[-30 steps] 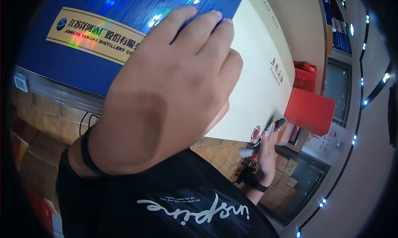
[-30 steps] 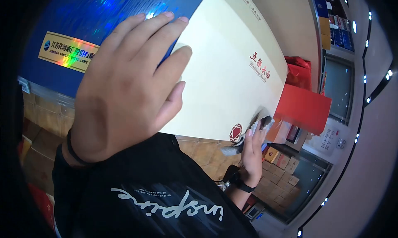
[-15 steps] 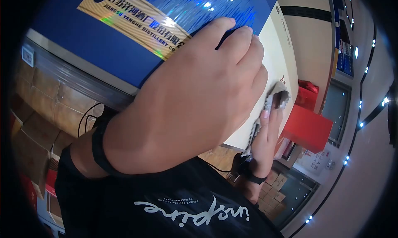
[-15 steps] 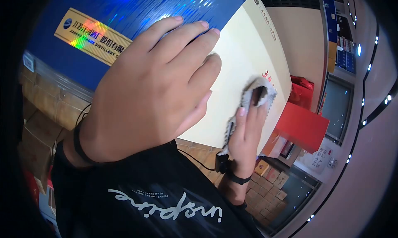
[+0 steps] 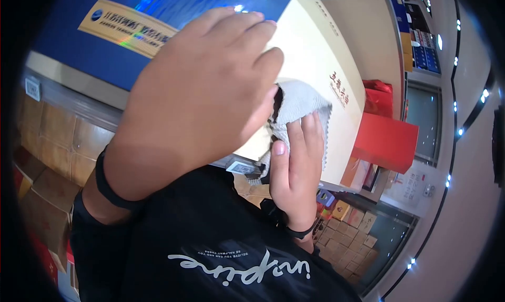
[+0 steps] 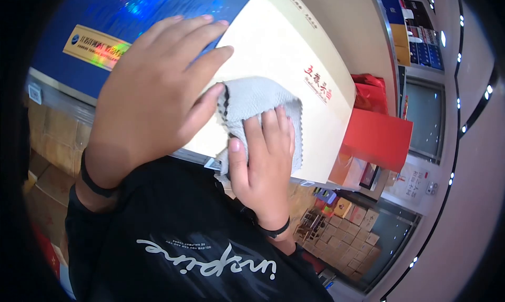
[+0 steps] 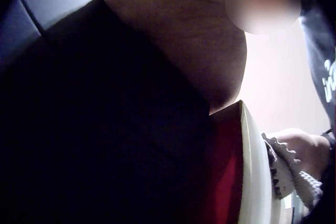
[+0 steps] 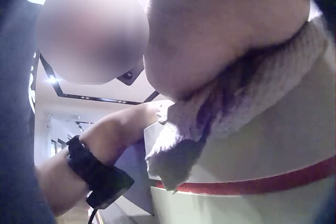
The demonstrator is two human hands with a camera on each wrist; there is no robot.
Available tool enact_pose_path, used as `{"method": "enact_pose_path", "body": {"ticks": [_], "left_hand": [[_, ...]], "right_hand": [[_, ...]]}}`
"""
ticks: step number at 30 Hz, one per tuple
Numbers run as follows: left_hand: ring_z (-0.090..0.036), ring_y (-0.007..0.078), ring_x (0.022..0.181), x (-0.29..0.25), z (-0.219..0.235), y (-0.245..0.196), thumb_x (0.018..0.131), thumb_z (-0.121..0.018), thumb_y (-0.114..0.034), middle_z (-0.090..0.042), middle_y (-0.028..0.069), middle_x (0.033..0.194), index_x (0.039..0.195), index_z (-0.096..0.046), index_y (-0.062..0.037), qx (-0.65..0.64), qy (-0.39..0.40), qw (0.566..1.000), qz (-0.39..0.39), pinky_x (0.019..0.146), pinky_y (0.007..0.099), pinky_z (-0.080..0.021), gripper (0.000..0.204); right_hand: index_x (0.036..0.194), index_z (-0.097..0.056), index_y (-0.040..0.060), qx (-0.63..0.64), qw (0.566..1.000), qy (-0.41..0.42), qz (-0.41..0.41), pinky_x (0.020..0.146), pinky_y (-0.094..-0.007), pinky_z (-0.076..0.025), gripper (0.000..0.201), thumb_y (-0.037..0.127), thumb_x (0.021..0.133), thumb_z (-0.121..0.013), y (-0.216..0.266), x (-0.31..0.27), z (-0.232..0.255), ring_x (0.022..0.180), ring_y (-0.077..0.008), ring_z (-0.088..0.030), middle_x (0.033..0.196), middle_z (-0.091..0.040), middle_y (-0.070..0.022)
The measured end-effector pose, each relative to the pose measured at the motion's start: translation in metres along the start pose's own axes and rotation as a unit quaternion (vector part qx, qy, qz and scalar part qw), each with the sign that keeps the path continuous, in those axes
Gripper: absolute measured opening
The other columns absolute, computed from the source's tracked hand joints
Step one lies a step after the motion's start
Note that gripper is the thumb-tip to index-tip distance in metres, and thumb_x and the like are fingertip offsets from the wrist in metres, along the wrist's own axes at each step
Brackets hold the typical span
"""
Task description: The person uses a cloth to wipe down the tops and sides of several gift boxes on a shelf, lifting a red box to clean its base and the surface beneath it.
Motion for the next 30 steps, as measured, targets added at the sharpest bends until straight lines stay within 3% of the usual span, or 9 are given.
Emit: {"method": "enact_pose_path", "body": {"ticks": [3,6,10,13,16,17,24,26,30], "left_hand": [[-0.058,0.0356,0.135,0.0,0.003,0.0,0.091,-0.074,-0.018,-0.065,0.0173,0.14,0.124,-0.071,-0.0016,0.003,0.013,1.0,0.004,0.117,0.0492,-0.043,0.037],[-0.058,0.0358,0.136,0.0,0.003,-0.001,0.091,-0.073,-0.018,-0.065,0.0178,0.141,0.124,-0.071,-0.0015,0.006,0.025,1.0,0.004,0.118,0.0493,-0.043,0.037],[-0.058,0.0358,0.136,0.001,0.002,0.001,0.09,-0.074,-0.017,-0.065,0.0184,0.141,0.122,-0.071,-0.0014,0.009,0.029,1.0,0.002,0.117,0.0493,-0.043,0.035],[-0.058,0.0362,0.136,0.0,0.002,0.001,0.089,-0.075,-0.017,-0.065,0.0184,0.139,0.12,-0.072,-0.0015,-0.016,0.009,1.0,-0.004,0.117,0.0497,-0.044,0.034],[-0.059,0.0366,0.134,-0.001,0.002,0.001,0.089,-0.075,-0.017,-0.066,0.0181,0.136,0.118,-0.072,-0.0013,-0.013,0.001,1.0,-0.007,0.117,0.0506,-0.043,0.033],[-0.059,0.0366,0.134,0.0,0.002,0.002,0.089,-0.076,-0.017,-0.066,0.0181,0.136,0.117,-0.072,-0.0012,-0.017,0.005,1.0,-0.008,0.116,0.0507,-0.044,0.033],[-0.06,0.0369,0.13,-0.001,0.001,0.005,0.09,-0.078,-0.029,-0.067,0.0196,0.133,0.115,-0.071,-0.0008,-0.035,0.042,0.999,0.0,0.114,0.05,-0.044,0.039],[-0.061,0.0372,0.129,-0.003,0.002,0.006,0.09,-0.077,-0.035,-0.067,0.0203,0.132,0.115,-0.072,-0.0005,-0.057,0.047,0.997,0.005,0.114,0.0497,-0.045,0.043],[-0.061,0.0381,0.127,-0.009,0.003,0.008,0.091,-0.077,-0.045,-0.068,0.0216,0.128,0.114,-0.073,0.0001,-0.103,0.026,0.994,0.009,0.113,0.0494,-0.045,0.051]], "right_hand": [[0.136,-0.062,-0.0072,-0.051,0.993,-0.018,-0.104,0.125,-0.0586,-0.027,0.043,0.021,0.104,-0.057,-0.042,-0.042,0.004,0.145,-0.0525,-0.045,0.147,-0.054,-0.0333],[0.14,-0.061,-0.0094,-0.057,0.974,-0.086,-0.201,0.127,-0.0534,-0.028,0.044,0.02,0.109,-0.052,-0.098,-0.089,0.013,0.149,-0.0479,-0.044,0.154,-0.052,-0.0334],[0.141,-0.059,-0.0123,-0.05,0.941,-0.216,-0.256,0.125,-0.0521,-0.031,0.047,0.023,0.112,-0.046,-0.172,-0.15,0.014,0.146,-0.0466,-0.047,0.152,-0.054,-0.0326],[0.139,-0.058,-0.014,-0.07,0.919,-0.27,-0.279,0.122,-0.0525,-0.034,0.048,0.023,0.113,-0.043,-0.181,-0.157,0.008,0.141,-0.0461,-0.05,0.15,-0.056,-0.0319],[0.138,-0.058,-0.0144,-0.019,0.9,-0.331,-0.283,0.12,-0.0533,-0.035,0.048,0.023,0.112,-0.044,-0.163,-0.144,-0.001,0.137,-0.0452,-0.052,0.147,-0.058,-0.031],[0.133,-0.061,-0.0152,-0.095,0.905,-0.342,-0.233,0.11,-0.046,-0.043,0.044,0.02,0.111,-0.044,-0.148,-0.134,-0.005,0.123,-0.0374,-0.061,0.134,-0.066,-0.0253],[0.129,-0.064,-0.0136,-0.087,0.976,-0.195,-0.044,0.109,-0.0532,-0.044,0.045,0.017,0.105,-0.042,-0.022,-0.051,-0.017,0.122,-0.0477,-0.062,0.131,-0.067,-0.0302],[0.122,-0.069,-0.012,-0.077,0.982,-0.173,0.003,0.11,-0.06,-0.044,0.046,0.02,0.097,-0.048,0.008,-0.033,-0.022,0.121,-0.0543,-0.063,0.124,-0.069,-0.0298],[0.117,-0.073,-0.0085,-0.01,0.986,-0.133,0.104,0.103,-0.0581,-0.05,0.042,0.022,0.091,-0.061,0.058,0.006,-0.033,0.111,-0.0551,-0.066,0.108,-0.071,-0.028]]}}
Point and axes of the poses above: each hand's wrist, its own x-axis towards the middle knuckle, its own z-axis out of the back of the hand, y = z × x, the point moved 5 cm from there along x, towards the middle knuckle
